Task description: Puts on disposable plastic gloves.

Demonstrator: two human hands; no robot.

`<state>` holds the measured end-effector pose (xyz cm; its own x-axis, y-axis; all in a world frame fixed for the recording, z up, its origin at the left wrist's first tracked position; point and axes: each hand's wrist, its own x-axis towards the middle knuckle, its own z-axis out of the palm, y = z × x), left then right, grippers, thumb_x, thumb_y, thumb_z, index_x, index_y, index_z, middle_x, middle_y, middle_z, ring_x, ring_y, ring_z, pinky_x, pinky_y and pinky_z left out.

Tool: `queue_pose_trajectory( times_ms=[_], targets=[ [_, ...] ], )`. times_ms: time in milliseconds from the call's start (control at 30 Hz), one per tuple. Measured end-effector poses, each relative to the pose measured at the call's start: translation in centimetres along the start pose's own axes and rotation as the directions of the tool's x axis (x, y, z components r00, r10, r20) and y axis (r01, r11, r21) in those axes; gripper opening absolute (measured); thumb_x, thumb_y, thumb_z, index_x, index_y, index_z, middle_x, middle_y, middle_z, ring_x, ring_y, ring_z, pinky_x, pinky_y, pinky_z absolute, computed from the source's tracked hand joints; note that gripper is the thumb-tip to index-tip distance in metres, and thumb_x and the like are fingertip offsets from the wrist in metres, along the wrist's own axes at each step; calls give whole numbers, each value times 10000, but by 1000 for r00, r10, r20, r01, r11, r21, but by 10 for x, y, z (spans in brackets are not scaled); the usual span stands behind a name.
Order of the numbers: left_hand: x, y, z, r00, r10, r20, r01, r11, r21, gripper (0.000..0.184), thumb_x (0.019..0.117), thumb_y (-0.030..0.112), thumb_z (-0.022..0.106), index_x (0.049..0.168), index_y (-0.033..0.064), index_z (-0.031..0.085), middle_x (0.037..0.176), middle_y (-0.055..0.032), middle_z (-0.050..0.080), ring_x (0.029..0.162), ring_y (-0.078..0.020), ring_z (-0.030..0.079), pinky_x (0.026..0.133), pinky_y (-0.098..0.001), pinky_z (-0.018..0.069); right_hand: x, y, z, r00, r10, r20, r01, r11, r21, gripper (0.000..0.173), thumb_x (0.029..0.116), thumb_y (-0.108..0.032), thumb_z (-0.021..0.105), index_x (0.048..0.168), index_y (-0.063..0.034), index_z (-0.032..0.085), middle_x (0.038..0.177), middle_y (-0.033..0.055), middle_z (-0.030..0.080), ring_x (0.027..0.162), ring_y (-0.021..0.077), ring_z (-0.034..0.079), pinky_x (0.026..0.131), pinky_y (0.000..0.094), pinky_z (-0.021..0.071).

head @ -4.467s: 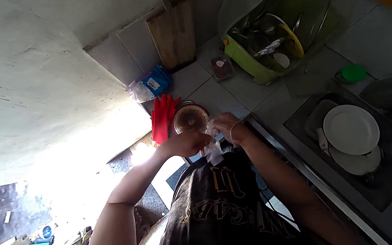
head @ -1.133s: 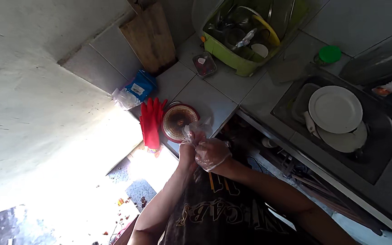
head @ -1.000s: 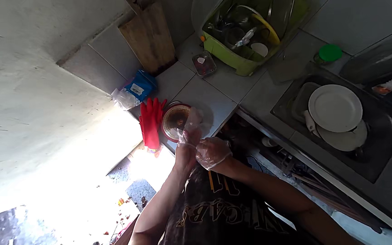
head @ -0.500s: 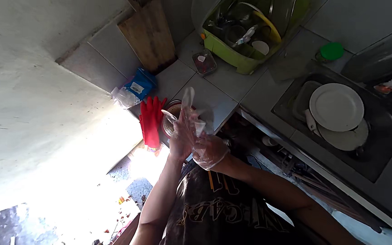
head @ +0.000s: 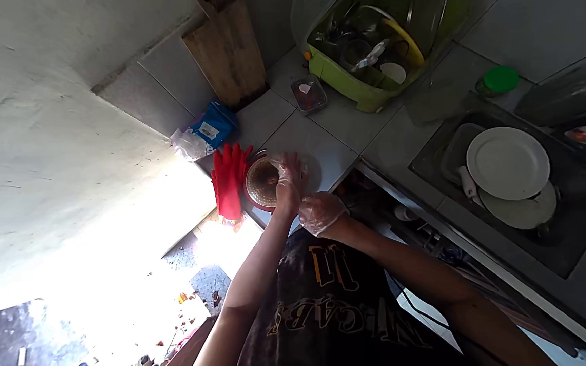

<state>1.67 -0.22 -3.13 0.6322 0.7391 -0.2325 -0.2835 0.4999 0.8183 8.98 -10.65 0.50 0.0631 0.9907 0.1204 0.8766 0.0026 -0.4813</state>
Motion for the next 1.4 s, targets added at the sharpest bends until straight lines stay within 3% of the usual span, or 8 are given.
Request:
queue_pose_trajectory(
  times_ms=[233,600,767,800,867,1033,1167,1400],
  targets=[
    [-2,7,-7,991,32,133,-60,976,209,970,922,830,25,1666,209,67,1727,-26,124,1570,-200,169,1243,-485,245,17,8,-48,849,309,429,-373,925,73,709,831,-685,712,1135,-45,682,1104,149,691,1047,315,666,911,561,523],
    [-5,24,-4,997,-64,50,53,980,191,730,1039,663,62,1620,287,292,1628,59,391,1426,-129,449,1130,-416,433,31,27,-6,966,-259,-16,259,963,76,130,939,-188,668,916,-85,744,850,93,721,837,262,718,720,471,601],
    [62,-72,-107,809,261,526,-196,965,-177,800,1038,686,249,1660,220,58,1716,-85,177,1527,-298,327,1162,-565,410,21,7,1,925,-380,20,377,922,90,216,974,-234,603,903,-77,734,824,88,726,829,268,721,759,471,595],
    [45,-55,-82,965,152,215,-119,980,-159,774,1008,736,247,1624,267,242,1628,-56,404,1426,-286,488,1090,-560,481,15,1,6,904,-424,60,413,901,136,220,988,-237,591,910,-88,733,842,82,728,853,266,715,790,481,589],
    [28,-7,-42,991,-50,-125,28,985,-169,878,933,843,165,1608,290,262,1582,-64,442,1402,-300,479,1076,-589,456,-2,-19,24,839,-538,81,509,829,229,205,972,-224,608,869,-100,735,818,74,732,828,261,722,768,491,588],
    [5,44,-27,998,51,28,-48,993,-110,1006,862,907,165,1612,250,294,1628,-56,387,1451,-294,424,1094,-579,434,5,-33,23,930,-330,-161,363,893,267,377,977,-386,648,760,-80,683,714,69,685,716,219,693,693,426,589],
    [-20,59,-15,975,222,9,-222,975,7,968,897,875,161,1639,258,236,1657,-24,344,1494,-244,371,1152,-541,388,14,-37,21,957,-76,-281,132,974,187,638,755,-686,761,901,-66,722,856,91,735,796,218,723,699,424,611],
    [-22,60,-23,943,296,-154,-271,948,165,668,1070,610,245,1634,252,226,1660,45,323,1502,-140,340,1217,-447,329,34,-34,20,899,-33,-436,203,915,349,439,874,-396,804,1129,-43,750,1051,118,741,921,181,719,798,349,617]
  ],
)
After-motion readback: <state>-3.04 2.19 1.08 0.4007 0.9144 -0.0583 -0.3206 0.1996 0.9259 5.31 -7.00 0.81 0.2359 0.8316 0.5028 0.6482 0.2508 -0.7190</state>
